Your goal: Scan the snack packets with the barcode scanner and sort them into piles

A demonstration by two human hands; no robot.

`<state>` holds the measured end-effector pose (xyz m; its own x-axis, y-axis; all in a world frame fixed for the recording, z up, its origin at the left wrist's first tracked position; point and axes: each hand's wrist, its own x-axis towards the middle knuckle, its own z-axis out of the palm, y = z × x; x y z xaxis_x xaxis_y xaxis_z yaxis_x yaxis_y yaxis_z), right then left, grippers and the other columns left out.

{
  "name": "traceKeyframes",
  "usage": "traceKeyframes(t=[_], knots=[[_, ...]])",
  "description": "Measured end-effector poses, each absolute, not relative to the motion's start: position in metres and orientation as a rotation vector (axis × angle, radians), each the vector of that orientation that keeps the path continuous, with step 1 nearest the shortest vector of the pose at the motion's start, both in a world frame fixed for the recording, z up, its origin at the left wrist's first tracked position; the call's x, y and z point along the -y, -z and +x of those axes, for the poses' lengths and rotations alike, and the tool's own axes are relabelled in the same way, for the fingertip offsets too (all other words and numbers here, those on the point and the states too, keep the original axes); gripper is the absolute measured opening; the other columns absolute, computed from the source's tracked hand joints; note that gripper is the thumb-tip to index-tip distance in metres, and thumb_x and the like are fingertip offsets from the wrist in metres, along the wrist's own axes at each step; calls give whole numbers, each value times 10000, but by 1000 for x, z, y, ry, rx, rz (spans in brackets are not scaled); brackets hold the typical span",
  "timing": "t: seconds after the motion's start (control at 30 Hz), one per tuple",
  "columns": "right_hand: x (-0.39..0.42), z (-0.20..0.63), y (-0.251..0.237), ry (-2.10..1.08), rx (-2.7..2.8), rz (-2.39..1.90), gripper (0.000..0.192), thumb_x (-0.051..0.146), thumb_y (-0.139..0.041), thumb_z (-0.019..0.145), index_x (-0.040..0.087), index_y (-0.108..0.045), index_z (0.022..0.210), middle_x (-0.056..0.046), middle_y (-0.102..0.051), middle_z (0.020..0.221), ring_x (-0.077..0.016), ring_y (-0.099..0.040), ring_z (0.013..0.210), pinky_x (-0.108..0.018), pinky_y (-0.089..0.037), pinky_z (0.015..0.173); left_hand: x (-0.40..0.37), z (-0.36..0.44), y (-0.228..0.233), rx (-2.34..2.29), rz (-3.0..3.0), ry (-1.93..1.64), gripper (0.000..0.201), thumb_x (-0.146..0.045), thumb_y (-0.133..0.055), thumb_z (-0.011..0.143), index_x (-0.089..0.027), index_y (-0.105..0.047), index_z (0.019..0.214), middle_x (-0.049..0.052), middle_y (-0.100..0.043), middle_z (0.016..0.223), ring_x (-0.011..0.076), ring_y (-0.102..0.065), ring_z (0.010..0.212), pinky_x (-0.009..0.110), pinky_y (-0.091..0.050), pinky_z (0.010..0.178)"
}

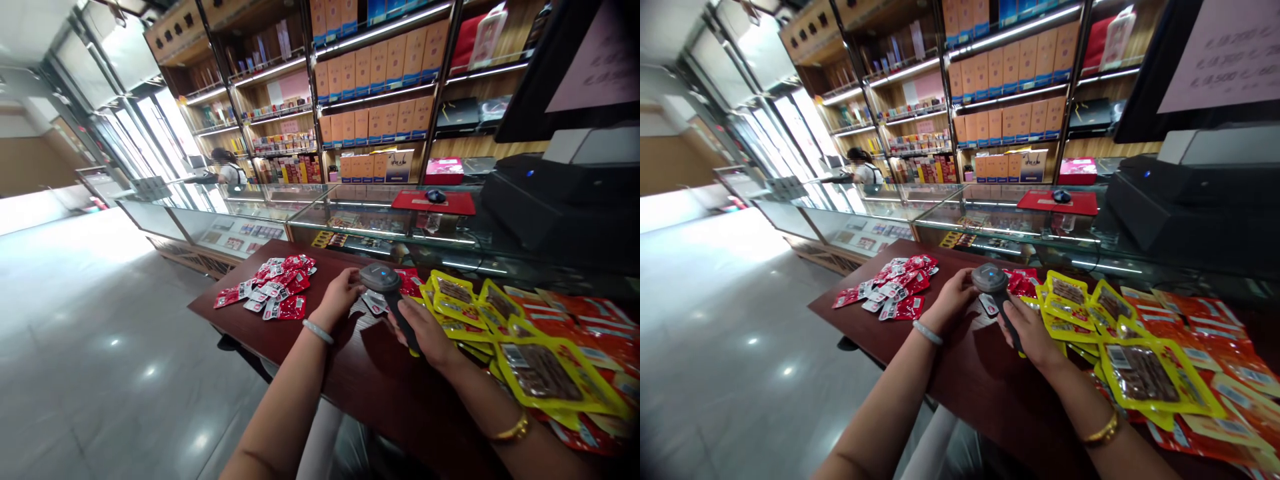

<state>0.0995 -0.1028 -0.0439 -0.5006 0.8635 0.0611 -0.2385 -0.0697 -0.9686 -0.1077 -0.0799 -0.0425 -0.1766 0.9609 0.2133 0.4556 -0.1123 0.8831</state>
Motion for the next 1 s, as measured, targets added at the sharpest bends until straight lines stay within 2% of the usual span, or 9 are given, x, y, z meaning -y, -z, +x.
traceKeyframes(t=[0.13,0.27,0.4,0.5,0.6,0.67,0.8,0.9,1.0], knots=[[105,99,43,-1696,1374,-742,414,611,-609,822,205,-531,806,37,-529,626,-83,-440,426,-201,-323,384,96,-127,26,-1993,1732,-1070,446,-284,-642,845,-175,-573,1272,128,-652,1240,219,-616,1131,321,-471,963],[106,99,41,-1705,1385,-740,411,608,-613,821,205,-532,815,35,-535,636,-81,-445,435,-195,-329,386,142,-152,11,-2369,1851,-539,492,-454,-580,882,-164,-572,1280,165,-620,1294,279,-570,1222,361,-428,1018],[107,97,42,-1726,1391,-744,418,608,-631,804,207,-568,902,34,-550,635,-88,-463,444,-195,-335,382,191,-174,18,-2628,1839,-208,561,-461,-528,910,-121,-502,1356,200,-556,1370,315,-493,1308,402,-377,1070],[108,96,43,-1710,1397,-768,456,616,-645,785,208,-577,975,34,-564,630,-95,-474,438,-199,-340,376,210,-179,34,-2740,1767,-34,669,-486,-531,902,-70,-434,1417,259,-435,1459,361,-394,1381,441,-331,1103],[109,96,42,-1692,1416,-760,431,609,-641,792,205,-565,921,37,-562,630,-86,-468,430,-196,-345,379,215,-172,43,-2693,1799,-19,702,-481,-543,895,-65,-407,1444,274,-354,1506,380,-356,1400,441,-328,1102],[109,97,41,-1691,1424,-747,416,607,-631,801,204,-548,861,41,-550,623,-82,-463,429,-194,-345,381,214,-166,43,-2602,1870,-112,649,-443,-545,902,-108,-424,1444,232,-416,1484,344,-423,1363,404,-354,1084],[109,98,38,-1660,1466,-728,409,608,-601,823,203,-548,848,44,-546,624,-79,-452,415,-200,-334,378,202,-162,36,-2513,1969,-370,486,-304,-515,922,-226,-494,1401,109,-615,1313,243,-565,1198,326,-397,1019],[108,98,39,-1650,1482,-716,402,603,-584,837,202,-556,864,44,-550,636,-76,-451,411,-203,-327,381,189,-169,32,-2548,1976,-335,465,-351,-586,880,-213,-567,1324,118,-625,1274,276,-538,1203,359,-369,1033],[108,98,38,-1660,1462,-723,395,594,-591,835,205,-566,902,50,-543,627,-78,-447,413,-203,-326,384,178,-173,30,-2579,1896,-195,427,-449,-606,851,-163,-640,1166,153,-646,1175,308,-553,1156,387,-377,999]])
